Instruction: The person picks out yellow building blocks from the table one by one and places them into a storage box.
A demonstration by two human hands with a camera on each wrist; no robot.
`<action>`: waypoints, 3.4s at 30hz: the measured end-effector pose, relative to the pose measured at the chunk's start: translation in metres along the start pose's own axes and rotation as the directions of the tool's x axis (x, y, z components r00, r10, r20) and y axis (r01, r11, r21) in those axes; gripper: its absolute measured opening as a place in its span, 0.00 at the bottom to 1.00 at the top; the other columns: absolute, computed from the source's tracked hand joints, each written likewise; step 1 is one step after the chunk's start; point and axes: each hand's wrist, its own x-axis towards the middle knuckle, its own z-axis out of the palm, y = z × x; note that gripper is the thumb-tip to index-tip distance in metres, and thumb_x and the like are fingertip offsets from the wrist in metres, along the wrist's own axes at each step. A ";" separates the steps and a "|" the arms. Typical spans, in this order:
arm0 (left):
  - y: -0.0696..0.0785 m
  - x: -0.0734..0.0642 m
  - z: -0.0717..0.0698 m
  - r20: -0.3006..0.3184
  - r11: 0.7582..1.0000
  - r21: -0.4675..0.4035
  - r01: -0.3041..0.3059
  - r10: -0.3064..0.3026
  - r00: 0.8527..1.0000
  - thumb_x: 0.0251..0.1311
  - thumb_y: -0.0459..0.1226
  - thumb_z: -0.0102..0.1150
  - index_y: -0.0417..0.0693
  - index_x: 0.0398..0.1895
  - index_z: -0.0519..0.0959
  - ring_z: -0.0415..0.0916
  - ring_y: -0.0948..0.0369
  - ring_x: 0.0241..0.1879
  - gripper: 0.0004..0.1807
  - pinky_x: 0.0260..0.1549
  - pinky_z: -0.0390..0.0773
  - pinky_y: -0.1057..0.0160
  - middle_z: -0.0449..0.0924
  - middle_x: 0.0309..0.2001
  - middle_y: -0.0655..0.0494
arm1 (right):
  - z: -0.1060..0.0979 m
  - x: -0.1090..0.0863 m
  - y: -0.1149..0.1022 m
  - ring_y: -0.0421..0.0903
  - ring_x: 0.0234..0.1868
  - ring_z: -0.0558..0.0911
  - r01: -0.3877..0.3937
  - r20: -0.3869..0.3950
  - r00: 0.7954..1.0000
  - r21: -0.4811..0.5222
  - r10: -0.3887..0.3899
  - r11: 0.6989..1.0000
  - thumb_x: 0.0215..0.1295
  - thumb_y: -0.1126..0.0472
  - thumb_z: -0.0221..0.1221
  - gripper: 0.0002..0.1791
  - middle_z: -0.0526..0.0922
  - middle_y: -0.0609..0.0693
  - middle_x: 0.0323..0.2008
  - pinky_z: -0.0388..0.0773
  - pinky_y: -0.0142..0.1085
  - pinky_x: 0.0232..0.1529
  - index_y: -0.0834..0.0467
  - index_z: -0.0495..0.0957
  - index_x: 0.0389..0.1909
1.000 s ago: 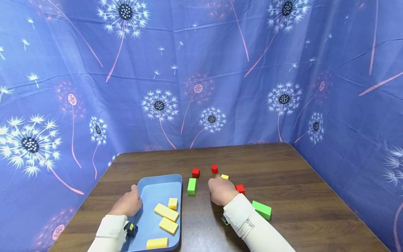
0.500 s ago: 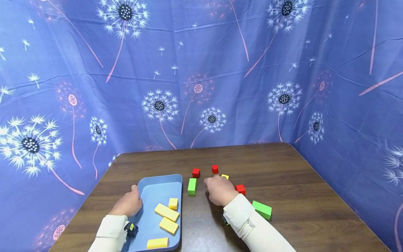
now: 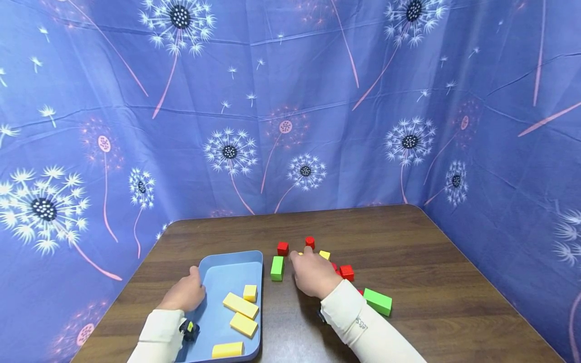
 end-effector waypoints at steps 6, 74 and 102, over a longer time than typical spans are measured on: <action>0.001 0.000 0.000 0.003 1.000 0.002 -0.003 0.003 1.000 0.70 0.34 0.48 0.17 0.74 0.49 0.85 0.39 0.45 0.38 0.43 0.82 0.37 0.82 0.51 0.26 | 0.000 0.002 -0.001 0.50 0.32 0.80 0.006 -0.021 1.000 0.022 -0.005 1.000 0.56 0.67 0.68 0.23 0.80 0.59 0.43 0.79 0.43 0.31 0.57 0.80 0.55; -0.001 0.002 0.000 0.009 1.000 0.006 -0.014 0.014 1.000 0.70 0.34 0.47 0.18 0.74 0.49 0.85 0.44 0.40 0.37 0.40 0.82 0.40 0.82 0.49 0.26 | -0.003 -0.011 -0.051 0.31 0.30 0.74 0.390 0.137 0.906 0.098 -0.401 0.916 0.57 0.70 0.67 0.24 0.86 0.38 0.39 0.74 0.28 0.30 0.40 0.83 0.49; -0.002 0.004 0.002 0.018 1.000 -0.001 -0.004 0.004 1.000 0.69 0.34 0.47 0.17 0.74 0.48 0.86 0.42 0.41 0.38 0.40 0.83 0.39 0.83 0.49 0.27 | 0.005 -0.010 -0.059 0.31 0.31 0.74 0.372 0.096 0.922 0.041 -0.374 0.927 0.58 0.59 0.73 0.14 0.83 0.39 0.38 0.78 0.26 0.37 0.51 0.87 0.46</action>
